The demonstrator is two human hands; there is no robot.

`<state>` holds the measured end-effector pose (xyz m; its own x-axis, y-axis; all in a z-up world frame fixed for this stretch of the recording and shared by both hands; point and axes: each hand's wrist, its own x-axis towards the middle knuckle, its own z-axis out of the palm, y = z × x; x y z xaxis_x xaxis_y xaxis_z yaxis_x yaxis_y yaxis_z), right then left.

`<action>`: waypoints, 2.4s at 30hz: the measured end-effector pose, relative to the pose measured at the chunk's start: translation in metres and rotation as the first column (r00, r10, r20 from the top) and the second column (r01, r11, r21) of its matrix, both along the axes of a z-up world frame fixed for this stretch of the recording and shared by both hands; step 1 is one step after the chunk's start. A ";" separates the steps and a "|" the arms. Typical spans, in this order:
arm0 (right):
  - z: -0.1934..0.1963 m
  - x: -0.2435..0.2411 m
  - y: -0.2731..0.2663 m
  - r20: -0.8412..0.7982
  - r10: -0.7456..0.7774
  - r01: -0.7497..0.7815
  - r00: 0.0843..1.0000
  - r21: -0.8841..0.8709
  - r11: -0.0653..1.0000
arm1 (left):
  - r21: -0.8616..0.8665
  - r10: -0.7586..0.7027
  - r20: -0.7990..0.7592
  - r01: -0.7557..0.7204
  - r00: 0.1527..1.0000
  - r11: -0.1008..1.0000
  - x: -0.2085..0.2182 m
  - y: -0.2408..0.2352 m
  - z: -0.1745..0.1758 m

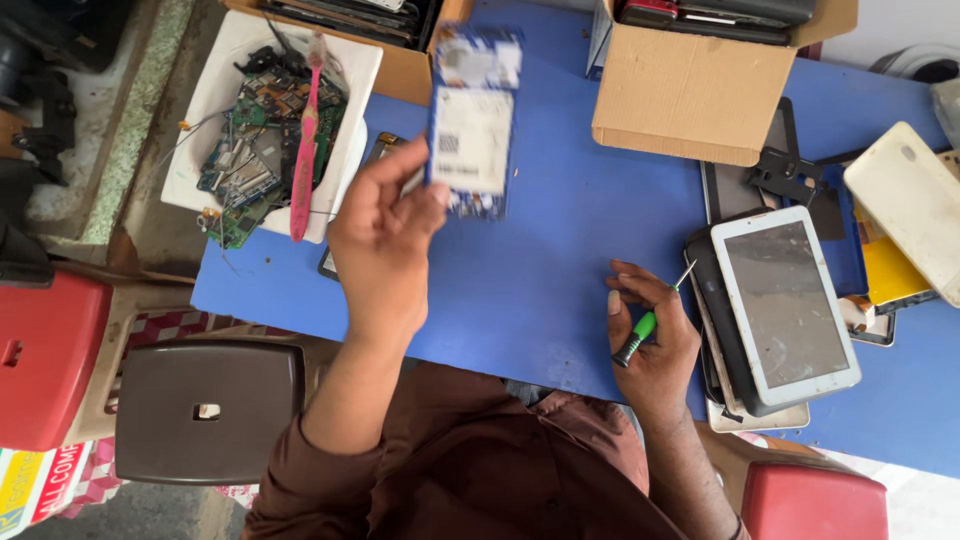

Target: The person disassembles multiple smartphones on a blue workbench. They use a screwdriver to remove screws, separate back covers, and extract internal components such as batteries and circuit boards. The person handles several devices sequentially, placing removed parts into a container.

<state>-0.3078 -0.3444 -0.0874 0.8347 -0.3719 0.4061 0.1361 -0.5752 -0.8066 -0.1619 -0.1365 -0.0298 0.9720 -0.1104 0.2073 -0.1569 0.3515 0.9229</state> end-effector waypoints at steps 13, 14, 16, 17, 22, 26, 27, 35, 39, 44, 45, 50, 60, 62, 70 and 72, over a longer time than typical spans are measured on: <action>0.006 -0.001 0.000 -0.037 -0.021 0.020 0.999 -0.032 0.999 | -0.409 0.095 0.009 -0.083 0.995 0.909 0.079 -0.035 -0.007; 0.006 -0.001 0.001 -0.031 -0.015 0.014 0.999 -0.042 0.999 | -0.421 0.137 0.043 -0.107 0.990 0.901 0.088 -0.039 -0.011; 0.006 -0.001 0.001 -0.026 -0.004 0.003 1.000 -0.058 0.998 | -0.381 0.219 0.054 -0.183 0.974 0.906 0.106 -0.047 -0.016; 0.006 -0.001 0.001 -0.027 -0.004 0.003 1.000 -0.063 0.998 | -0.362 0.255 0.063 -0.216 0.965 0.907 0.115 -0.050 -0.017; 0.008 0.000 0.001 -0.023 0.002 -0.004 1.000 -0.077 0.997 | -0.163 0.243 0.097 -0.225 0.965 0.961 0.143 -0.056 -0.020; 0.008 -0.001 0.002 -0.051 -0.004 0.000 0.999 -0.083 0.997 | -0.083 0.276 0.137 -0.267 0.951 0.960 0.156 -0.059 -0.022; 0.009 -0.001 0.002 -0.060 -0.009 0.004 0.998 -0.088 0.996 | -0.079 0.273 0.090 -0.267 0.958 0.961 0.159 -0.060 -0.023; 0.009 0.000 0.003 -0.062 -0.004 -0.005 0.998 -0.137 0.991 | 0.265 0.418 0.065 -0.420 0.906 0.868 0.192 -0.061 -0.029; 0.009 -0.001 0.003 -0.051 0.005 -0.013 0.999 -0.139 0.990 | 0.238 0.417 0.048 -0.416 0.908 0.878 0.210 -0.061 -0.031; 0.009 0.000 0.001 -0.035 0.000 -0.005 0.999 -0.146 0.989 | 0.318 0.422 0.256 -0.488 0.870 0.813 0.202 -0.065 -0.033; 0.009 0.000 0.001 -0.036 0.004 -0.009 0.999 -0.146 0.989 | 0.429 0.404 0.373 -0.542 0.835 0.723 0.196 -0.065 -0.032; 0.009 -0.002 0.002 -0.054 0.003 -0.010 0.999 -0.130 0.991 | 0.816 0.268 0.442 -0.508 0.856 0.276 0.184 -0.056 -0.016; 0.010 -0.001 0.000 -0.049 0.014 -0.021 0.999 -0.145 0.989 | 0.826 0.198 0.544 -0.562 0.815 0.044 0.188 -0.052 0.000; 0.010 -0.001 0.000 -0.044 0.008 -0.015 0.999 -0.157 0.987 | 0.815 0.179 0.570 -0.580 0.802 0.001 0.193 -0.049 -0.003; 0.009 0.000 0.001 -0.058 -0.003 -0.007 0.998 -0.163 0.987 | 0.820 0.186 0.565 -0.571 0.803 -0.026 0.196 -0.053 -0.007; 0.008 -0.001 0.001 -0.081 -0.012 -0.001 0.997 -0.159 0.987 | 0.776 0.165 0.624 -0.630 0.764 -0.019 0.185 -0.052 -0.001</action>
<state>-0.3089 -0.3432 -0.0792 0.8653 -0.3131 0.3915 0.0703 -0.6975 -0.7131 0.0229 -0.1887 -0.0310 0.8412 -0.0418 0.5391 -0.2120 -0.9427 0.2576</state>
